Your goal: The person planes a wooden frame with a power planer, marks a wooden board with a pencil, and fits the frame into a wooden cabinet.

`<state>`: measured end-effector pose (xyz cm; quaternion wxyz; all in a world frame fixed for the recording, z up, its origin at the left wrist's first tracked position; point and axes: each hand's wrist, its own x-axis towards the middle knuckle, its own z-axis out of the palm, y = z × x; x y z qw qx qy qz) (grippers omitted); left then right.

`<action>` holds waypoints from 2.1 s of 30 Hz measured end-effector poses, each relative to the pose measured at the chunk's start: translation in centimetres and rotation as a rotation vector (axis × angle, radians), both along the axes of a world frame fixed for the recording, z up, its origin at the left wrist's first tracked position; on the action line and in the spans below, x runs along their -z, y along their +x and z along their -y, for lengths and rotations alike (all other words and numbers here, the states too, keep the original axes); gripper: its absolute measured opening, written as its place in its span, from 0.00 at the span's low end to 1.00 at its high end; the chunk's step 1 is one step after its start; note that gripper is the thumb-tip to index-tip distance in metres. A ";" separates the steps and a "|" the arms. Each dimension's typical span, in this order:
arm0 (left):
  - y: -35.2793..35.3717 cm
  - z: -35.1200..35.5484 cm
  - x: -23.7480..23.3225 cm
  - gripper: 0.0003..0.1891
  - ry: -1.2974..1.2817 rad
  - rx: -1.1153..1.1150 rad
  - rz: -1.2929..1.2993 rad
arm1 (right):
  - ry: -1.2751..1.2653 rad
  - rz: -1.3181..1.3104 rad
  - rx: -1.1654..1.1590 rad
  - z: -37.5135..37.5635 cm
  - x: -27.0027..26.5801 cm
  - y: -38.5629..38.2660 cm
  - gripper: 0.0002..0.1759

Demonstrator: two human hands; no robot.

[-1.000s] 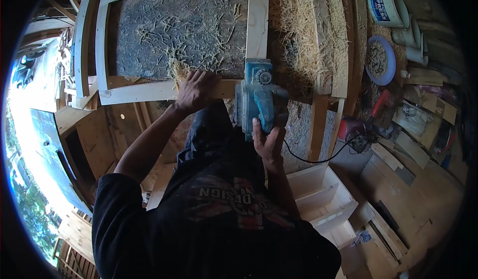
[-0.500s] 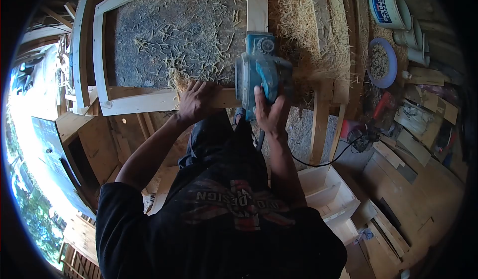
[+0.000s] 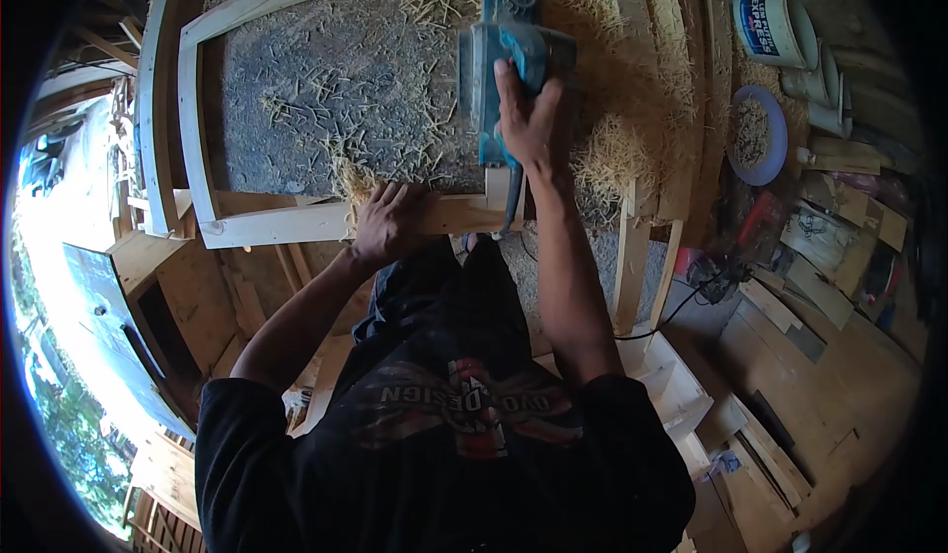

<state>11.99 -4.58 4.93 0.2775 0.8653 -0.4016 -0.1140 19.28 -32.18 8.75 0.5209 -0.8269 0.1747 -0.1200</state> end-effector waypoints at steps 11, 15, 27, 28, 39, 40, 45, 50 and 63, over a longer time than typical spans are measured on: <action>-0.1 -0.4 0.8 0.31 -0.004 -0.007 -0.004 | -0.039 0.090 -0.077 3.5 3.2 12.8 0.26; -0.2 -0.4 0.9 0.31 0.002 0.002 0.005 | 0.116 -0.277 -0.003 4.1 5.1 16.4 0.67; -0.2 -0.1 0.3 0.33 -0.033 -0.023 0.020 | 0.042 0.011 -0.022 -0.8 -0.6 -4.9 0.16; -0.2 -0.1 0.4 0.33 -0.036 -0.026 0.031 | 0.048 -0.037 -0.025 -1.4 -1.4 -7.4 0.16; -1.4 -0.3 0.7 0.38 0.015 -0.056 0.035 | 0.051 -0.064 -0.035 -4.2 -5.1 -26.9 0.13; -1.8 -0.8 1.0 0.45 0.072 -0.070 0.008 | 0.082 -0.142 -0.011 -3.9 -4.9 -28.7 0.14; -3.8 -5.8 1.1 0.46 0.175 -0.289 0.242 | -0.128 -0.037 -0.016 -0.7 -8.3 -32.4 0.14; -2.7 -4.9 -5.3 0.41 0.281 -0.277 0.321 | -0.171 0.040 0.089 2.8 -8.7 -37.4 0.11; 6.8 -2.6 -27.8 0.26 0.092 -0.456 0.545 | 0.041 0.077 0.293 4.1 -10.5 -42.2 0.10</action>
